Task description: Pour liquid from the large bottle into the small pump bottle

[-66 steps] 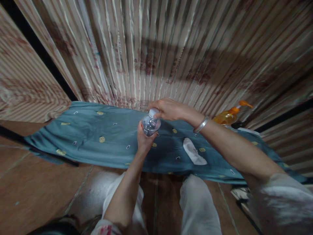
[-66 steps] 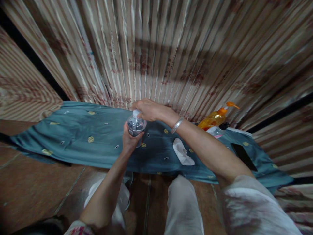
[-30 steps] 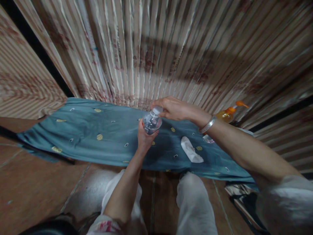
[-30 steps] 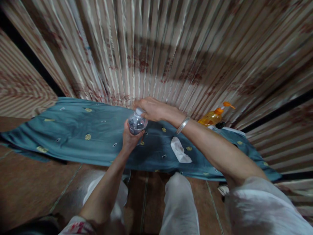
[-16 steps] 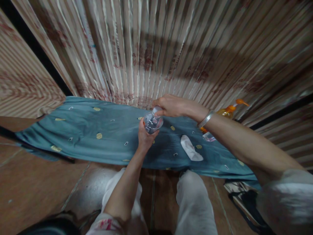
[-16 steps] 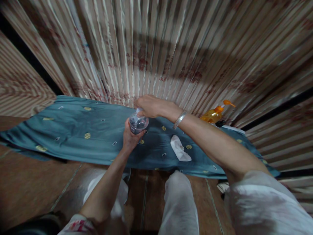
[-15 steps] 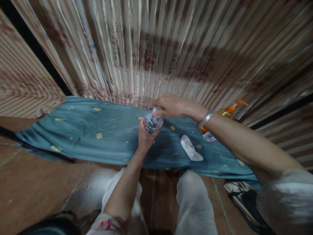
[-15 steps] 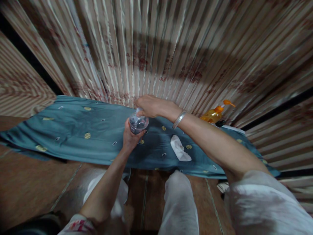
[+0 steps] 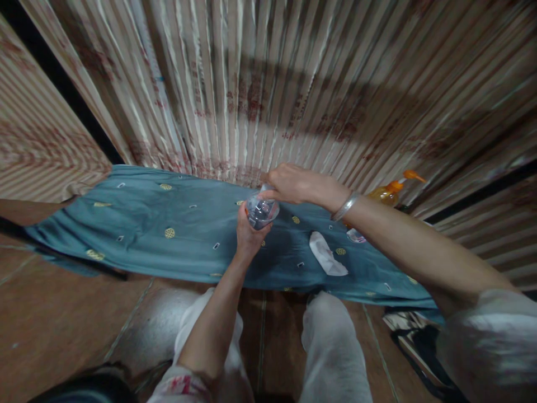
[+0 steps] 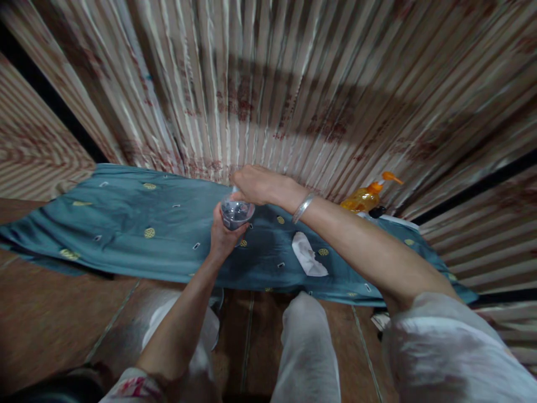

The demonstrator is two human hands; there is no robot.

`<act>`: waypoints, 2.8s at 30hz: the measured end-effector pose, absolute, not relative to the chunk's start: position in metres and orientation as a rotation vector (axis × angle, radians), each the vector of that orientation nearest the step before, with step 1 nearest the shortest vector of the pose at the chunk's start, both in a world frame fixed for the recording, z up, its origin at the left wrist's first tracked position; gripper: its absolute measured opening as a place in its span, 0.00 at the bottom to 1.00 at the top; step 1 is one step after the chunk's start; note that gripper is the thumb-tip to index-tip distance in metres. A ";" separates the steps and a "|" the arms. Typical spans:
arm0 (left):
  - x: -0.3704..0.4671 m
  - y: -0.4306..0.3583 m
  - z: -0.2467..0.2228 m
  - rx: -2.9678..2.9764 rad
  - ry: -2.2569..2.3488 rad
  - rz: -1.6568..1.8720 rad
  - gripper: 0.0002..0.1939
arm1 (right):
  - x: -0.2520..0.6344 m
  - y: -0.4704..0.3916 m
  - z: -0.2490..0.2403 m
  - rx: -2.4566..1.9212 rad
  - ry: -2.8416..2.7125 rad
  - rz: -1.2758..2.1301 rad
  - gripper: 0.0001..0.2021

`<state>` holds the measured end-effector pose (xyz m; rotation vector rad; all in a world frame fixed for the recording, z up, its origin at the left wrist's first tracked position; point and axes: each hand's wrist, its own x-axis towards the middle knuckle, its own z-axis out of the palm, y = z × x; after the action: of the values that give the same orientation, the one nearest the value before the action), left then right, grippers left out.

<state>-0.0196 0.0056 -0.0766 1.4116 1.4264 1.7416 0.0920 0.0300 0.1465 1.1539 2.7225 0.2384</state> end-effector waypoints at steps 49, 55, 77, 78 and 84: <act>-0.020 0.009 -0.073 1.485 1.452 1.725 0.46 | 0.089 0.031 0.131 1.250 2.808 0.231 0.17; -0.020 0.007 -0.070 1.502 1.465 1.700 0.46 | 0.103 0.031 0.132 1.541 2.881 0.126 0.31; 0.016 0.018 -0.080 1.468 1.454 1.628 0.44 | 0.257 -0.039 -0.083 2.299 2.267 -0.336 0.25; 0.016 0.019 -0.081 1.481 1.457 1.624 0.44 | 0.257 -0.038 -0.084 2.333 2.268 -0.357 0.25; 0.014 0.024 -0.085 1.620 1.482 1.688 0.45 | 0.257 -0.022 -0.075 2.581 2.510 -0.799 0.23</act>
<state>0.0139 0.0240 -0.0852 1.6198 1.4819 1.6881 0.2574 -0.0221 -0.0754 2.5808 2.5097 -0.7990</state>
